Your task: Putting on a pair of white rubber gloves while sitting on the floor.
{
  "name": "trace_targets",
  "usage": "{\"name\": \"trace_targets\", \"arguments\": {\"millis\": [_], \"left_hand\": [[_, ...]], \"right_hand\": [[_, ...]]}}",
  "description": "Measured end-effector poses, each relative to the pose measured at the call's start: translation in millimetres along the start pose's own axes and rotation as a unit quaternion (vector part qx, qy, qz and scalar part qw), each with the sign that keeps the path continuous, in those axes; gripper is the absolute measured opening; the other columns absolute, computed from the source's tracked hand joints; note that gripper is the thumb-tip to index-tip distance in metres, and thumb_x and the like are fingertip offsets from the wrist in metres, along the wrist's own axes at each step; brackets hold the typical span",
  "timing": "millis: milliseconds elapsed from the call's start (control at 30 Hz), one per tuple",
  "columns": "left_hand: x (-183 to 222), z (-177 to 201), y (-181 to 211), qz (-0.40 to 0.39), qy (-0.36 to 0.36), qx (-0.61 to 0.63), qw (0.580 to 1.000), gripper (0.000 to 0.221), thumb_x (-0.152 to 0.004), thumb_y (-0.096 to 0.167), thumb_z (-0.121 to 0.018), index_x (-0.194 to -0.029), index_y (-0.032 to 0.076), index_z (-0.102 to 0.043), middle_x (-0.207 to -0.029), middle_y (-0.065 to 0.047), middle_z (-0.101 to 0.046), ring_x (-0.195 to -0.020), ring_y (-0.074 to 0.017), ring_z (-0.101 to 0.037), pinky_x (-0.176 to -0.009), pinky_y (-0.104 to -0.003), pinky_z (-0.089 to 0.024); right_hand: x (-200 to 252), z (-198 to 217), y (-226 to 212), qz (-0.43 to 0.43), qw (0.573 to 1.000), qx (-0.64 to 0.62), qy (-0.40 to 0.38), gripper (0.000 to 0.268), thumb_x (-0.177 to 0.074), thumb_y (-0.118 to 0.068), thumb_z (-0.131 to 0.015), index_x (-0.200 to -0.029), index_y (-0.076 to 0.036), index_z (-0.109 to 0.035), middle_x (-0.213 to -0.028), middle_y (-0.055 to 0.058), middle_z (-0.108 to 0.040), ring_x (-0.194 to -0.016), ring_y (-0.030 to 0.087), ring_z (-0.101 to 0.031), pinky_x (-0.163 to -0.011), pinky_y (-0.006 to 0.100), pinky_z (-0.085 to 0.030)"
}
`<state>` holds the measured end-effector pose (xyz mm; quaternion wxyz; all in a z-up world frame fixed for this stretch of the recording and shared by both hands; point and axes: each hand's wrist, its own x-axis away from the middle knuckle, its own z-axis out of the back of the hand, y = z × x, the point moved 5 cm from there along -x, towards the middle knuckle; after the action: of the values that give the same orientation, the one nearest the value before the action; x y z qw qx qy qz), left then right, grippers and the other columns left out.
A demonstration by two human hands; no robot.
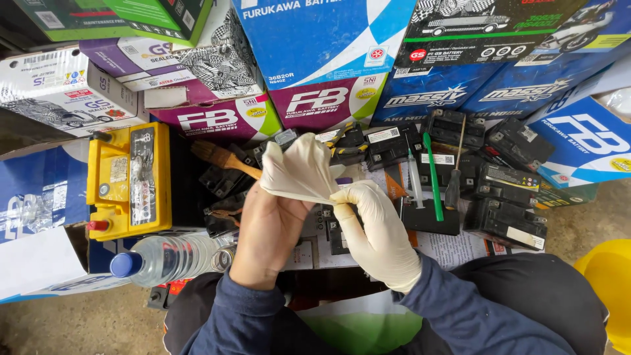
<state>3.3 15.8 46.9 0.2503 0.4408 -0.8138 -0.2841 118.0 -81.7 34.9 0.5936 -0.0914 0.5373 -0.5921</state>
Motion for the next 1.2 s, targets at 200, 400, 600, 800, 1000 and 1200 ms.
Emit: {"name": "trace_targets", "arguments": {"millis": [200, 400, 600, 800, 1000, 1200], "left_hand": [[0, 21, 11, -0.036, 0.047, -0.059, 0.996, 0.045, -0.101, 0.031, -0.06, -0.117, -0.011, -0.068, -0.11, -0.029, -0.074, -0.104, -0.0412, -0.075, -0.098, -0.056, -0.062], [-3, 32, 13, -0.066, 0.063, -0.099, 0.991, 0.038, -0.102, 0.03, -0.062, -0.114, -0.004, -0.072, -0.11, -0.022, -0.076, -0.111, -0.0312, -0.074, -0.107, -0.049, -0.056], [-8, 41, 7, -0.06, 0.054, -0.044, 0.996, 0.039, -0.102, 0.031, -0.062, -0.117, -0.004, -0.068, -0.111, -0.022, -0.076, -0.11, -0.031, -0.074, -0.104, -0.047, -0.059], [1, -20, 14, -0.023, -0.108, 0.047, 0.993, 0.079, -0.1, 0.051, -0.045, -0.159, 0.0, -0.03, -0.168, -0.01, -0.032, -0.141, -0.0168, -0.043, -0.115, -0.043, -0.045], [1, -39, 25, -0.098, -0.171, 0.05, 0.979, 0.036, -0.102, 0.021, -0.049, -0.091, 0.023, -0.015, -0.098, 0.002, -0.019, -0.089, -0.0148, -0.022, -0.084, -0.028, -0.03], [6, -25, 6, 0.026, -0.214, 0.11, 0.97, 0.051, -0.104, 0.061, -0.047, -0.135, 0.019, -0.047, -0.155, -0.006, -0.036, -0.105, -0.0232, -0.043, -0.091, -0.034, -0.04]], "right_hand": [[-4, -6, -1, 0.018, 0.999, 0.039, -0.032, 0.01, -0.095, 0.0, -0.067, -0.102, -0.008, -0.068, -0.09, 0.009, -0.063, -0.09, 0.034, -0.068, -0.085, 0.04, -0.055], [-8, -13, -5, 0.021, 0.996, 0.052, -0.064, 0.008, -0.097, -0.001, -0.065, -0.102, -0.007, -0.066, -0.086, 0.01, -0.061, -0.087, 0.033, -0.066, -0.083, 0.039, -0.054], [-8, -18, -6, 0.007, 0.994, 0.037, -0.105, 0.008, -0.098, -0.001, -0.063, -0.105, -0.006, -0.063, -0.087, 0.013, -0.062, -0.087, 0.035, -0.066, -0.082, 0.042, -0.053], [-3, -27, -29, -0.017, 0.989, 0.018, -0.143, 0.004, -0.099, -0.002, -0.056, -0.102, -0.004, -0.054, -0.092, 0.011, -0.058, -0.08, 0.031, -0.056, -0.074, 0.04, -0.047], [-8, -19, -35, 0.019, 0.992, -0.001, -0.126, 0.006, -0.101, -0.001, -0.054, -0.106, -0.002, -0.054, -0.099, 0.013, -0.061, -0.089, 0.033, -0.059, -0.083, 0.041, -0.047], [1, -23, -32, 0.006, 0.992, 0.001, -0.126, 0.006, -0.102, -0.007, -0.056, -0.107, -0.004, -0.056, -0.101, 0.012, -0.063, -0.093, 0.032, -0.061, -0.084, 0.04, -0.049]]}}
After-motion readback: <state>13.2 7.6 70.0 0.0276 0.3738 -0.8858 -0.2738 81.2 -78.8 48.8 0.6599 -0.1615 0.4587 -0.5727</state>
